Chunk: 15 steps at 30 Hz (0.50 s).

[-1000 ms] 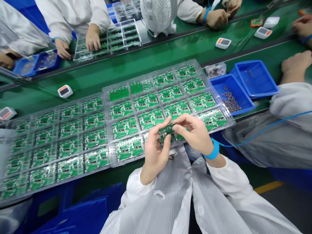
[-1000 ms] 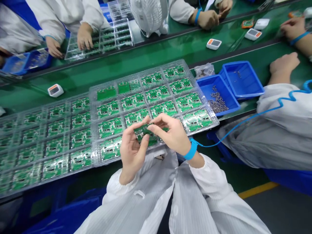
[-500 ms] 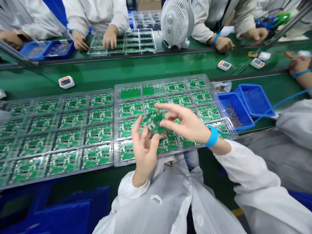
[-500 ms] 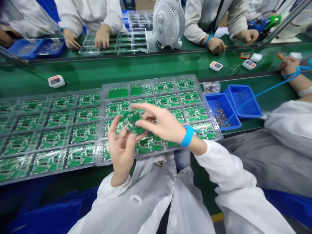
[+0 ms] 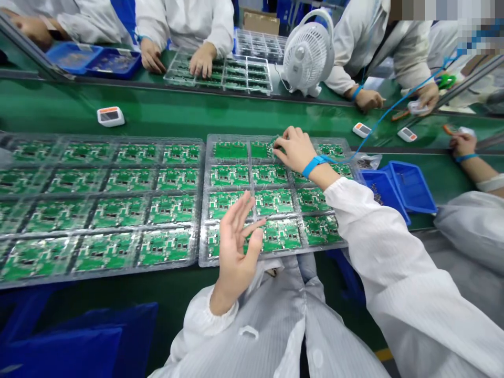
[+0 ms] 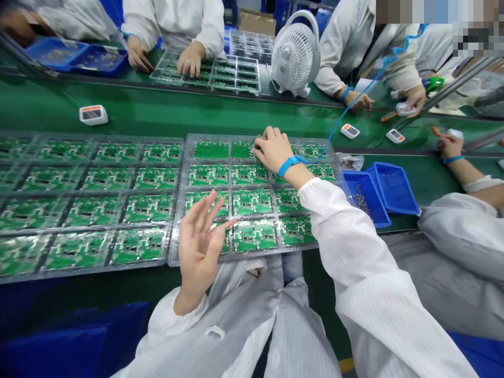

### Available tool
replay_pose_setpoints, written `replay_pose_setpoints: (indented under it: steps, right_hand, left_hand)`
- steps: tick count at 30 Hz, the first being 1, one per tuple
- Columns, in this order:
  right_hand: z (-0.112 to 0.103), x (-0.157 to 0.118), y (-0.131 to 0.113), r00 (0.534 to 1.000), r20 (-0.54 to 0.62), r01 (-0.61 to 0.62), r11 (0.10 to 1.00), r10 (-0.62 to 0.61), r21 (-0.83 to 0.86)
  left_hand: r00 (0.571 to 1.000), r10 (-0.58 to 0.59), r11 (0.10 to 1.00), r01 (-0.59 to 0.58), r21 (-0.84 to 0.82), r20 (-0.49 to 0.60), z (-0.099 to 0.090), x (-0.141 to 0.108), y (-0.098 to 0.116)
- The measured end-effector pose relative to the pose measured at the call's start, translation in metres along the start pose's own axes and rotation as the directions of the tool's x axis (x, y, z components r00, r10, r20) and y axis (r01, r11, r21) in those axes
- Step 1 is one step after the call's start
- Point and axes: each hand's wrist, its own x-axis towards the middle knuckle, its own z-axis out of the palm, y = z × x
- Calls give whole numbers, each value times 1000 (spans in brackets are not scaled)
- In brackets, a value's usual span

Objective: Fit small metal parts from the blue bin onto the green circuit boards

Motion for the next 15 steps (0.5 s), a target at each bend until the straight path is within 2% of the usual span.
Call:
replay_pose_setpoints:
  steps: [2, 7, 11, 15]
  right_hand:
    - [1, -1, -1, 1000, -2, 10, 1000, -10, -10]
    - [4, 0, -1, 991, 120, 54, 998, -58, 33]
    - [8, -1, -9, 992, 93, 75, 995, -81, 70]
    - [12, 0, -19, 982, 103, 138, 970, -161, 201]
  left_hand:
    - [1000, -8, 1000, 8, 9, 2, -2, 0, 0]
    - [999, -29, 999, 28, 17, 40, -3, 0, 0]
    - [998, -19, 1000, 18, 17, 56, -3, 0, -1]
    - [998, -13, 1000, 12, 19, 56, -3, -1, -1]
